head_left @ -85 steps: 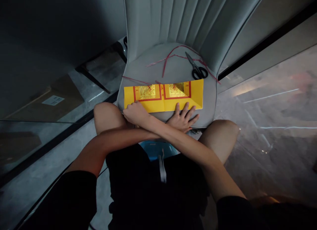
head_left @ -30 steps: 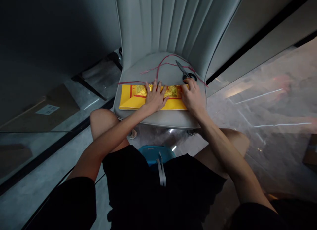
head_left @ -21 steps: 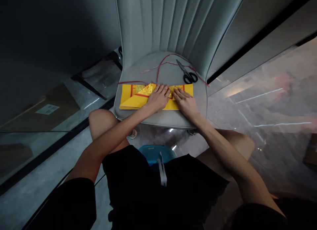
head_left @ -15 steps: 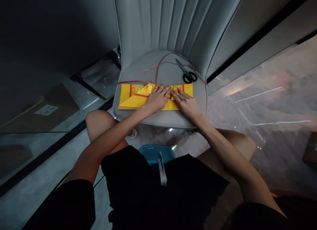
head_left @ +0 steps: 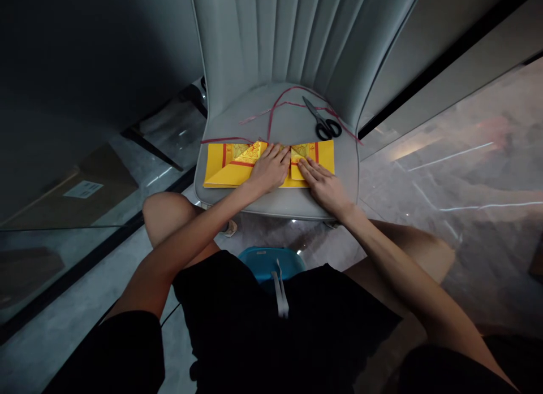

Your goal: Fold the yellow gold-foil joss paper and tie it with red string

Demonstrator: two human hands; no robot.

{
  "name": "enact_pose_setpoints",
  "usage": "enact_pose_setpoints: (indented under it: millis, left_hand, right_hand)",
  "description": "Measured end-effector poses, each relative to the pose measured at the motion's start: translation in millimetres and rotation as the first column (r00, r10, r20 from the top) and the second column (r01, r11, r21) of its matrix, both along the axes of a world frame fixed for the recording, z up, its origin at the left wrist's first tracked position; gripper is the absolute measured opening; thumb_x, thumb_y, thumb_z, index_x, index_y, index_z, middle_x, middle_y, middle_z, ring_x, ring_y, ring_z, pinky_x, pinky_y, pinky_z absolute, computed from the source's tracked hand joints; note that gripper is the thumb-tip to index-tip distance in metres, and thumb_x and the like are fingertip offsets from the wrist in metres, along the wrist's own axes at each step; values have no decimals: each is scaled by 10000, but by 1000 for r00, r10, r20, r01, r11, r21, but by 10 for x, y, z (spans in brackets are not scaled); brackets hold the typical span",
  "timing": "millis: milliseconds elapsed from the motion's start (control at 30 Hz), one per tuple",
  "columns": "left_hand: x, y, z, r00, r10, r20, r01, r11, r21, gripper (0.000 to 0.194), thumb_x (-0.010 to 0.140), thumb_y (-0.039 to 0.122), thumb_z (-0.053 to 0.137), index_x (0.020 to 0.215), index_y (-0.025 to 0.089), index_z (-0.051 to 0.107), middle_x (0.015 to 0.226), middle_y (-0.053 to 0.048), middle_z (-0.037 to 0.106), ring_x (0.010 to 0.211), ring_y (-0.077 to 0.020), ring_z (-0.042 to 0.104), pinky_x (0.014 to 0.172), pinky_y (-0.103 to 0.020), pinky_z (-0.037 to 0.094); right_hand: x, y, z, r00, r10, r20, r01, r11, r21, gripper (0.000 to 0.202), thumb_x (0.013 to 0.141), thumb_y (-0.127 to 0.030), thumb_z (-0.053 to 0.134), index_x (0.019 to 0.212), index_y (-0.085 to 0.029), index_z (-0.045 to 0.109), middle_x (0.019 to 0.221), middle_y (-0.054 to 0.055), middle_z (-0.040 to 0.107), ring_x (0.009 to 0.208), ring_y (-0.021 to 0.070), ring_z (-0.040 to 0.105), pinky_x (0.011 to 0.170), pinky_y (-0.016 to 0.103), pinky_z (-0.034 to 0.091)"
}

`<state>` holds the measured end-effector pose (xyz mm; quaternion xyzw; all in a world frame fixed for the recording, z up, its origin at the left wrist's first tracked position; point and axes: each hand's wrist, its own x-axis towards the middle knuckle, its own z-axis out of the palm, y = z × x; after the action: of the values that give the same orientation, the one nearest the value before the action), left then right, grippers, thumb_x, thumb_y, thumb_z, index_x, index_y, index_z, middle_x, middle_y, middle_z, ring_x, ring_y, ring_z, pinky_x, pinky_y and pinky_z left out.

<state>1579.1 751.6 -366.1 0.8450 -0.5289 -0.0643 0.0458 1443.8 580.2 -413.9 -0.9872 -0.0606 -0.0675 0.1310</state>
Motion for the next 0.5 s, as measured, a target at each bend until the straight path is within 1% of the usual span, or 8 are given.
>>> enact_pose_setpoints:
  millis: [100,167,267,367,500]
  left_hand:
    - [10,10,-16,1000,2,-20,-2,1000,2,572,1065,181,331,1589,-8,459,1658,-201,478,1592,-339,389,1323,-553,316]
    - [21,18,-44,1000,4,-28,-4,1000,-11,575,1070,193,322,1597,6,454,1665,-190,471,1593,-339,388,1326,-559,309]
    - [42,39,-103,1000,7,-29,-8,998,-61,571,1065,208,332,1581,19,485,1652,-192,490,1580,-337,411,1322,-565,317]
    - [61,62,-151,999,13,-34,-17,994,-111,560,1051,214,354,1546,22,529,1623,-206,526,1561,-331,444,1316,-569,334]
    - [69,75,-168,999,31,-39,-35,993,-115,557,1031,184,363,1535,32,543,1608,-205,550,1554,-320,456,1315,-548,344]
  right_hand:
    - [-27,16,14,1000,-12,-16,12,1000,-7,628,1012,-60,345,1620,-152,476,1677,130,453,1593,279,372,1287,549,398]
    - [-26,22,23,1000,-4,-21,4,1000,-12,616,1019,-73,354,1619,-141,474,1682,150,434,1595,293,366,1283,577,393]
    - [-19,19,32,999,44,-18,-44,999,-11,597,1019,-68,356,1597,-123,498,1655,161,464,1578,292,399,1268,590,412]
    - [-27,14,34,997,72,-3,-72,997,2,591,1016,-59,370,1581,-140,522,1638,146,489,1571,277,410,1263,587,424]
    - [-46,20,39,997,78,6,-79,997,9,566,1033,-82,385,1576,-143,528,1628,135,505,1573,274,405,1260,584,431]
